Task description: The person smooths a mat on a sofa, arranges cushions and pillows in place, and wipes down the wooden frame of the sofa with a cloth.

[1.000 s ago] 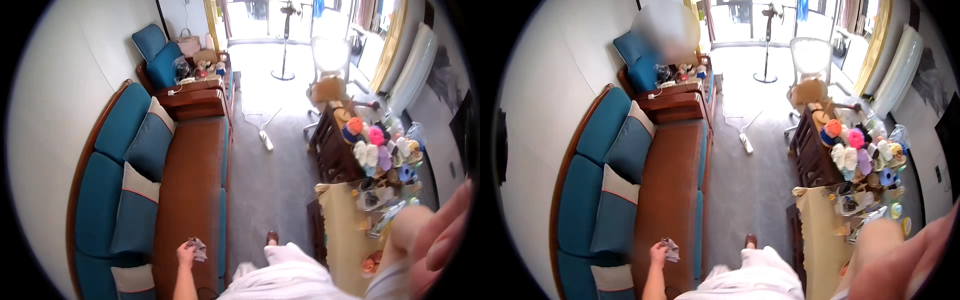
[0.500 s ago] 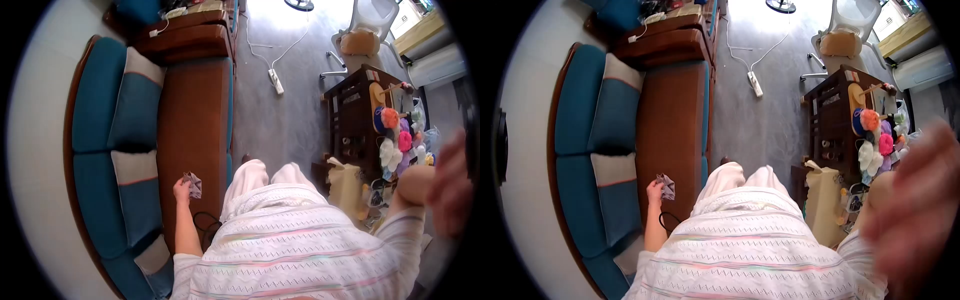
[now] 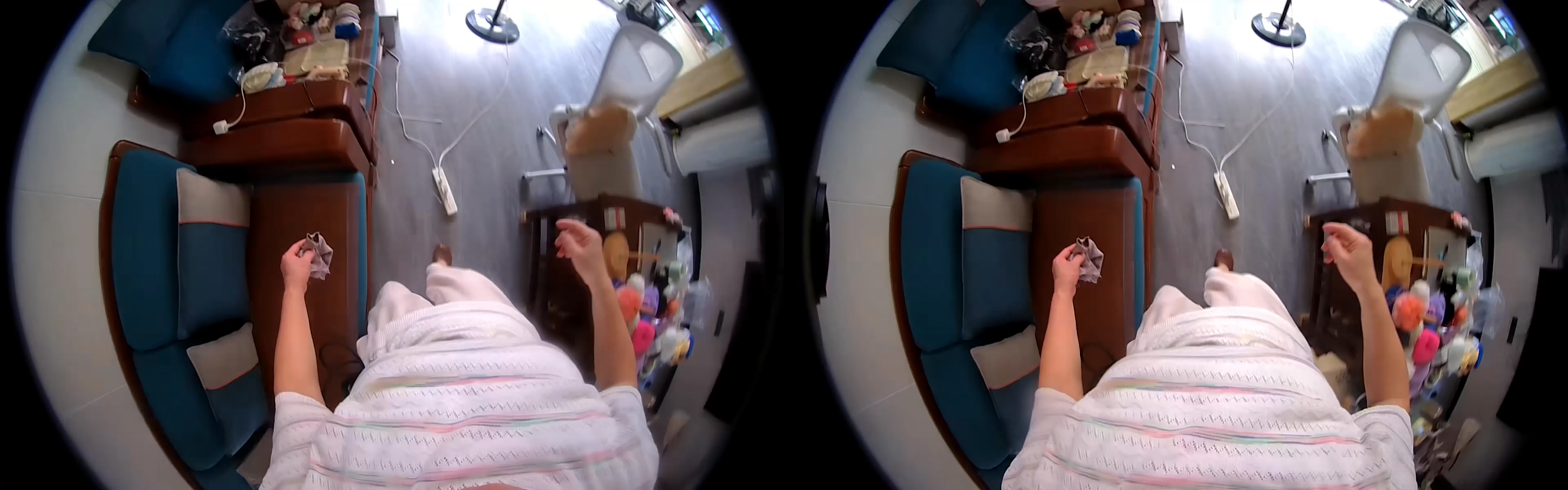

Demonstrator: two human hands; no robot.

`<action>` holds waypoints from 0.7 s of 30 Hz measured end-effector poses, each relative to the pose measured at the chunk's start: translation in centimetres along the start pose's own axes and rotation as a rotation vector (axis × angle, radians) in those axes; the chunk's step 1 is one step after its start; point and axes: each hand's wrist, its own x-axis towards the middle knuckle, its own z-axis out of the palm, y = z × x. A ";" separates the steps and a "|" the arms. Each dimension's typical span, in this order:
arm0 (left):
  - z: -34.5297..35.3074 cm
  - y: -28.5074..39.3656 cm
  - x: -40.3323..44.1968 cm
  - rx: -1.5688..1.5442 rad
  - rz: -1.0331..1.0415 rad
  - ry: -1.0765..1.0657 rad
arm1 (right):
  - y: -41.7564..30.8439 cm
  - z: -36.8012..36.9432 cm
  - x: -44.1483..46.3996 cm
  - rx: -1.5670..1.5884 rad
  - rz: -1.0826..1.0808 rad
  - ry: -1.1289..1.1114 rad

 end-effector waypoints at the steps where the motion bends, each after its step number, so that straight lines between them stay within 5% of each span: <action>1: 0.5 0.9 1.3 -0.042 -0.008 0.031 | -0.8 0.3 2.3 -0.049 0.028 -0.022; 5: 0.6 3.6 6.1 -0.228 -0.002 0.129 | -3.0 3.4 11.5 -0.174 -0.044 -0.207; 13: -1.1 10.0 20.5 0.310 0.254 0.529 | -11.6 20.3 29.0 -0.228 -0.047 -0.512; 21: 3.1 8.6 34.4 0.507 0.218 0.431 | -12.3 40.8 42.3 -0.316 0.063 -0.672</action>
